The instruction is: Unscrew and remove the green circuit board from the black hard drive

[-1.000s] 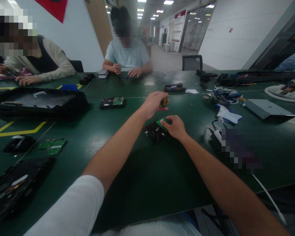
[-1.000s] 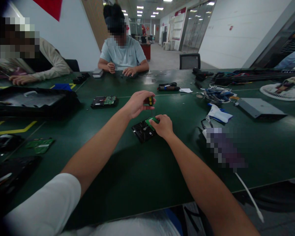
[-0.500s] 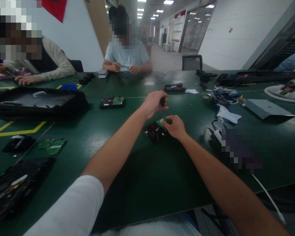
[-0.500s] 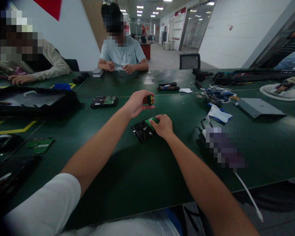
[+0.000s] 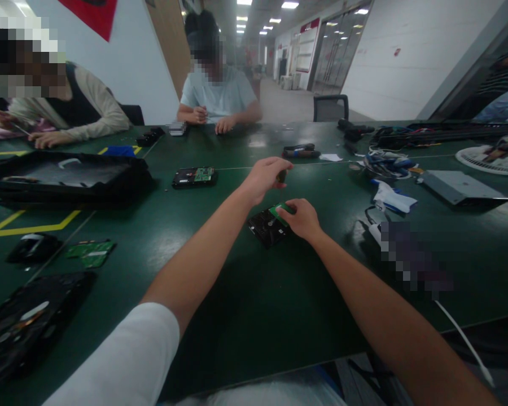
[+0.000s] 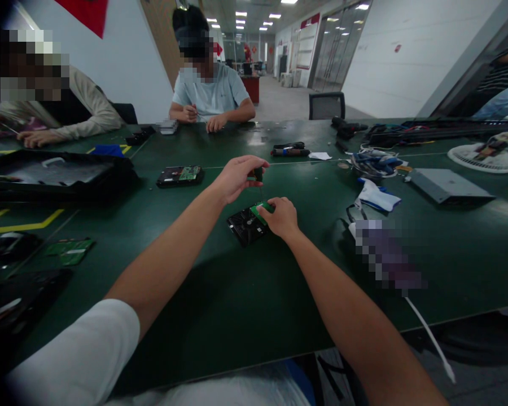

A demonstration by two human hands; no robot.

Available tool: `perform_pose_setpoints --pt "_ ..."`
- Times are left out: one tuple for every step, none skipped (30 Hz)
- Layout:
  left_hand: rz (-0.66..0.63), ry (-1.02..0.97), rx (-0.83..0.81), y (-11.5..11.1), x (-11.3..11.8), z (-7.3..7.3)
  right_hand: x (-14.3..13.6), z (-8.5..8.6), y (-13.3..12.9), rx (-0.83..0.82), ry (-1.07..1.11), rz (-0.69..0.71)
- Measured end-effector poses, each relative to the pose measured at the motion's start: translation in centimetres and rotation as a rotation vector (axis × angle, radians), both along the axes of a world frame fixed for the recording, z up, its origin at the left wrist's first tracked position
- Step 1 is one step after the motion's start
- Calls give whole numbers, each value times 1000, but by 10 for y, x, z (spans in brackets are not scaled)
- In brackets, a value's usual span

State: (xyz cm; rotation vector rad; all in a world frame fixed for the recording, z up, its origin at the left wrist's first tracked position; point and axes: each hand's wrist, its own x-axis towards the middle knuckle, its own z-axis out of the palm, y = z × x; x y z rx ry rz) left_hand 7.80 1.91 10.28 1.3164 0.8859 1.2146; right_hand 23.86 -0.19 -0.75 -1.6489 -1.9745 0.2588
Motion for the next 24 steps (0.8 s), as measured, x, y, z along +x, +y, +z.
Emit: perform_pose_setpoints --pt "-7 -3 -7 0 0 0 0 0 0 0 4 -2" --pt "-14 -15 -21 0 0 0 0 -1 0 0 9 -2" --pt "-20 -34 -40 0 0 0 0 -1 1 1 13 -2" --pt "-28 -57 -60 0 0 0 0 -2 1 3 17 -1" --pt "-33 -82 -78 1 1 -1 0 -2 1 5 17 0" --pt "-36 -105 -93 2 1 -2 0 -2 1 5 17 0" --pt "-33 -123 -100 3 1 -3 0 -2 2 5 17 -2" --pt "-20 -133 -104 4 2 -3 0 -2 2 3 16 -4" --pt "1 -131 -102 5 2 -4 0 -2 1 1 14 -5" --pt "28 -113 -90 5 2 -4 0 -2 1 -1 11 -4" --pt "57 -84 -69 6 2 -4 0 -1 1 -2 11 -4" --pt "81 -51 -41 6 1 -4 0 -1 1 -2 14 -4" --pt "93 -19 -13 5 1 -3 0 -1 1 -1 15 -4" --pt "93 4 8 5 0 -3 0 0 1 -1 15 -4" --pt "84 11 14 4 0 -2 0 0 0 -1 16 -5" --pt "70 1 1 3 0 -2 0 0 0 0 16 -5" --pt "55 -20 -26 3 1 -1 -1 0 0 0 15 -5" --pt "42 -48 -57 2 1 -1 -1 0 0 1 14 -5" --pt "33 -77 -84 2 2 0 0 0 0 1 15 -5" --pt "27 -104 -103 2 2 0 0 0 0 3 18 -5" --pt "24 -125 -114 3 3 -1 0 0 0 6 21 -5" --pt "23 -137 -117 3 3 -1 0 0 0 8 24 -5" --pt "24 -139 -112 4 4 -1 0 -1 0 9 26 -4" --pt "26 -131 -102 4 4 -2 0 -1 0 7 26 -4"
